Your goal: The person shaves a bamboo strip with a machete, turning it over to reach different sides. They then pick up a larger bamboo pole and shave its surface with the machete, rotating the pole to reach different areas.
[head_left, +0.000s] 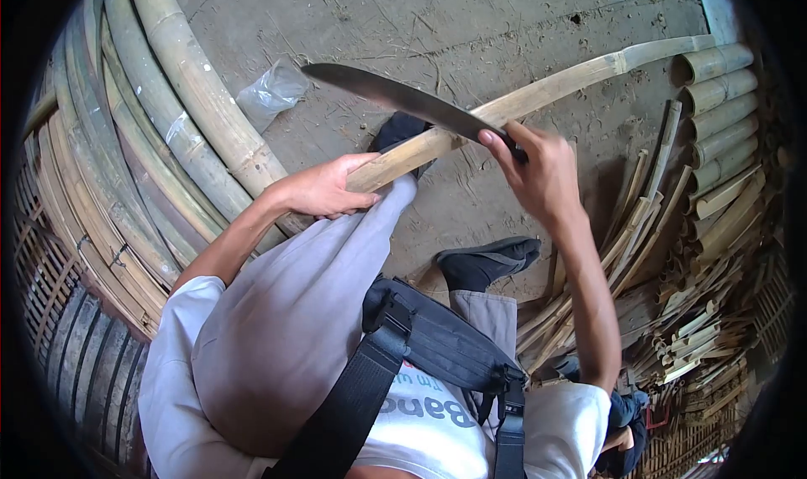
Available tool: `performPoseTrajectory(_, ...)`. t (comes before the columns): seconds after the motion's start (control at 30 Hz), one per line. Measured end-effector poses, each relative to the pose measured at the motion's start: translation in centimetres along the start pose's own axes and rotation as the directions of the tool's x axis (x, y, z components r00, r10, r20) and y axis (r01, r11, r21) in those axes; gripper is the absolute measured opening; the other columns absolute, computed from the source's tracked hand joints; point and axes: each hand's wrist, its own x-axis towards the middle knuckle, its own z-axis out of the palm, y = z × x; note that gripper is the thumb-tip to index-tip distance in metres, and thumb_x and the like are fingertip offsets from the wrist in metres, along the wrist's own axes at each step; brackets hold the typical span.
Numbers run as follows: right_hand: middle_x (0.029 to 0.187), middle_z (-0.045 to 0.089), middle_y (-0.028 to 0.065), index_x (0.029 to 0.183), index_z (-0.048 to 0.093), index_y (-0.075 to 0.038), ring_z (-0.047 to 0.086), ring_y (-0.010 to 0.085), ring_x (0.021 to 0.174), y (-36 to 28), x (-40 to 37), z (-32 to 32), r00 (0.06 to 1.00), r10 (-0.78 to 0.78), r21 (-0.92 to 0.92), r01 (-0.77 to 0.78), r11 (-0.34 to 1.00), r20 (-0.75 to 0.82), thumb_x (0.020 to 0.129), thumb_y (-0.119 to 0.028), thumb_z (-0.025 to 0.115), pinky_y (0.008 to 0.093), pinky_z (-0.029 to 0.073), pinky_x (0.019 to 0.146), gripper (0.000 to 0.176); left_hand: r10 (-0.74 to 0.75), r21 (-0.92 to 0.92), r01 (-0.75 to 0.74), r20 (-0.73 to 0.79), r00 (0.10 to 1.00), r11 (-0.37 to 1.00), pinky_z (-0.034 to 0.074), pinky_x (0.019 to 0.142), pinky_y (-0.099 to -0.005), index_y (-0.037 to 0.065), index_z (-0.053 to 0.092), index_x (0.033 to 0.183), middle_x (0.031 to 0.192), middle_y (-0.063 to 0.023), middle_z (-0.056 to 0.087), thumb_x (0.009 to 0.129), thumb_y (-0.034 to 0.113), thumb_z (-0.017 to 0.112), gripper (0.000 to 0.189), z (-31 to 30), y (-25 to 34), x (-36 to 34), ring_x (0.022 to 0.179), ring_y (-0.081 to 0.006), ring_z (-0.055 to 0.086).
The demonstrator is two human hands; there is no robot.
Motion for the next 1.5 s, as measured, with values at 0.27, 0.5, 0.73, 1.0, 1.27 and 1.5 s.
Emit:
performPoseTrajectory(0.27,0.085,0.060,0.0158,0.105,0.056,-0.002,0.065,0.0293,0.069,-7.1,-5.4,5.8,0.954,0.188,0.366,-0.092,0.926,-0.235,0.091,-0.024,0.066,0.0375,0.053,0.054,0.028,-0.016,-0.198,0.037,0.104,0.994,0.980,0.027,0.039,-0.0194,0.009,0.046,0.127,0.063,0.0091,0.041,0.094,0.018,0.065,0.039,-0.6,0.5,-0.1,0.049,0.0004,0.035)
performPoseTrajectory(0.5,0.062,0.061,0.0095,0.101,0.055,0.001,0.064,0.0259,0.055,-7.9,-6.0,4.5,0.872,0.406,0.854,-0.415,0.313,0.275,0.093,-0.027,0.065,0.0369,0.048,0.051,0.031,-0.066,-0.295,0.138,0.241,0.968,0.945,0.020,0.033,-0.0206,0.009,0.045,0.103,0.055,0.0083,0.035,0.093,0.014,0.066,0.024,-1.1,2.6,-1.8,0.041,0.0000,0.028)
performPoseTrajectory(0.73,0.073,0.064,0.0189,0.105,0.053,-0.001,0.064,0.0404,0.065,-8.1,-5.7,2.5,0.963,0.151,0.417,-0.046,0.908,-0.223,0.095,-0.034,0.059,0.0468,0.050,0.056,0.035,-0.119,-0.402,0.240,0.303,0.946,0.884,0.021,0.029,-0.0219,0.009,0.045,0.095,0.053,0.0062,0.035,0.095,0.012,0.062,0.017,-2.0,4.4,-4.4,0.036,-0.0013,0.028)
performPoseTrajectory(1.0,0.064,0.063,0.0163,0.088,0.045,-0.004,0.063,0.0372,0.054,-7.1,-7.0,2.4,0.960,0.269,0.283,-0.238,0.929,-0.073,0.094,-0.044,0.058,0.0457,0.049,0.048,0.042,-0.058,-0.336,0.138,0.239,0.969,0.932,0.022,0.031,-0.0212,0.010,0.045,0.100,0.054,0.0066,0.037,0.094,0.016,0.066,0.022,-0.1,4.4,-4.8,0.038,-0.0013,0.030)
performPoseTrajectory(1.27,0.060,0.062,0.0160,0.089,0.046,-0.005,0.063,0.0383,0.053,-8.9,-7.5,1.1,0.981,0.194,0.135,-0.193,0.972,0.012,0.096,-0.048,0.052,0.0477,0.050,0.046,0.044,-0.104,-0.271,0.123,0.083,0.991,0.955,0.022,0.035,-0.0208,0.009,0.047,0.115,0.055,0.0074,0.036,0.094,0.018,0.066,0.030,1.3,5.8,-5.8,0.042,-0.0016,0.030)
performPoseTrajectory(1.5,0.060,0.062,0.0196,0.087,0.048,-0.003,0.064,0.0409,0.055,-9.7,-7.0,0.8,0.970,0.238,0.250,-0.219,0.943,-0.047,0.096,-0.044,0.056,0.0484,0.049,0.047,0.043,-0.078,-0.132,0.075,-0.020,0.997,0.988,0.026,0.039,-0.0214,0.009,0.042,0.134,0.062,0.0069,0.041,0.095,0.028,0.066,0.049,2.0,6.4,-6.4,0.046,-0.0021,0.033)
